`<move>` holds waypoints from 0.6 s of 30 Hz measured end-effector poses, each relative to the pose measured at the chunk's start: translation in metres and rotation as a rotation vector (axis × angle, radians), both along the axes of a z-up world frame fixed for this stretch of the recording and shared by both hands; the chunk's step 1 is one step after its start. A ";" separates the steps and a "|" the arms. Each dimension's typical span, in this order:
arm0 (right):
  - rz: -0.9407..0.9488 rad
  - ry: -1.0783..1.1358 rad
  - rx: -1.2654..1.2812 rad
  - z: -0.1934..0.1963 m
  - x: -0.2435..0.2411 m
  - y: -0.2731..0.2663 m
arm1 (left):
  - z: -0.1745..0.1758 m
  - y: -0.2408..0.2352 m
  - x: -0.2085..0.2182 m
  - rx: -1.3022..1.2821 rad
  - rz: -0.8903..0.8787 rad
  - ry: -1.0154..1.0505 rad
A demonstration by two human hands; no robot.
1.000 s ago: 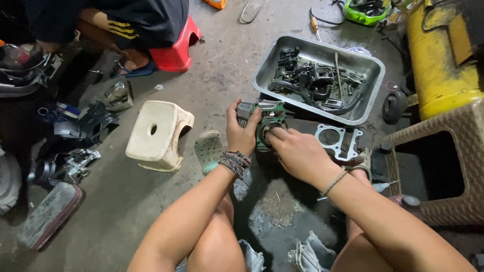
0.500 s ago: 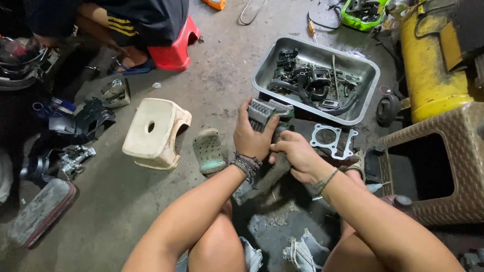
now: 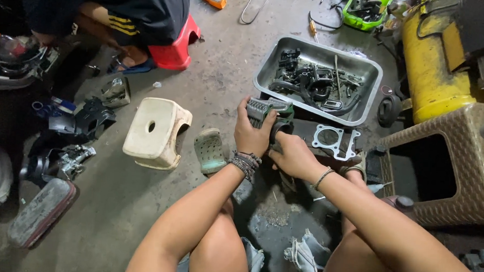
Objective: The person sits on the floor and cleans a metal engine cylinder head using a rag. They wipe the exterior cooling fins and the interior bore of the cylinder. The person then picks up a metal gasket and wipes it with the rag before placing it down.
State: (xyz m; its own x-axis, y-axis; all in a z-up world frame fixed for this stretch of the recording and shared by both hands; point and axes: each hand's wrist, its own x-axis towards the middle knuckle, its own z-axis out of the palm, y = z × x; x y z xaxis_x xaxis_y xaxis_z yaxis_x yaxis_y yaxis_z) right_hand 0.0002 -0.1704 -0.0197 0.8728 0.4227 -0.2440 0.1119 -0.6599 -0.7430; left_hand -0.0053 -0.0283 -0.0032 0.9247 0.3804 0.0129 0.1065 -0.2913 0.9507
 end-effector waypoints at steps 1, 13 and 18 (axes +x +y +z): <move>-0.004 -0.005 0.002 0.001 0.001 0.000 | 0.002 0.001 0.000 0.002 -0.004 -0.005; 0.363 -0.541 -0.415 -0.015 0.008 -0.014 | 0.008 0.010 0.007 -0.019 -0.157 -0.001; 0.350 -0.393 -0.328 0.019 0.006 -0.017 | 0.011 0.018 0.010 -0.038 -0.199 0.076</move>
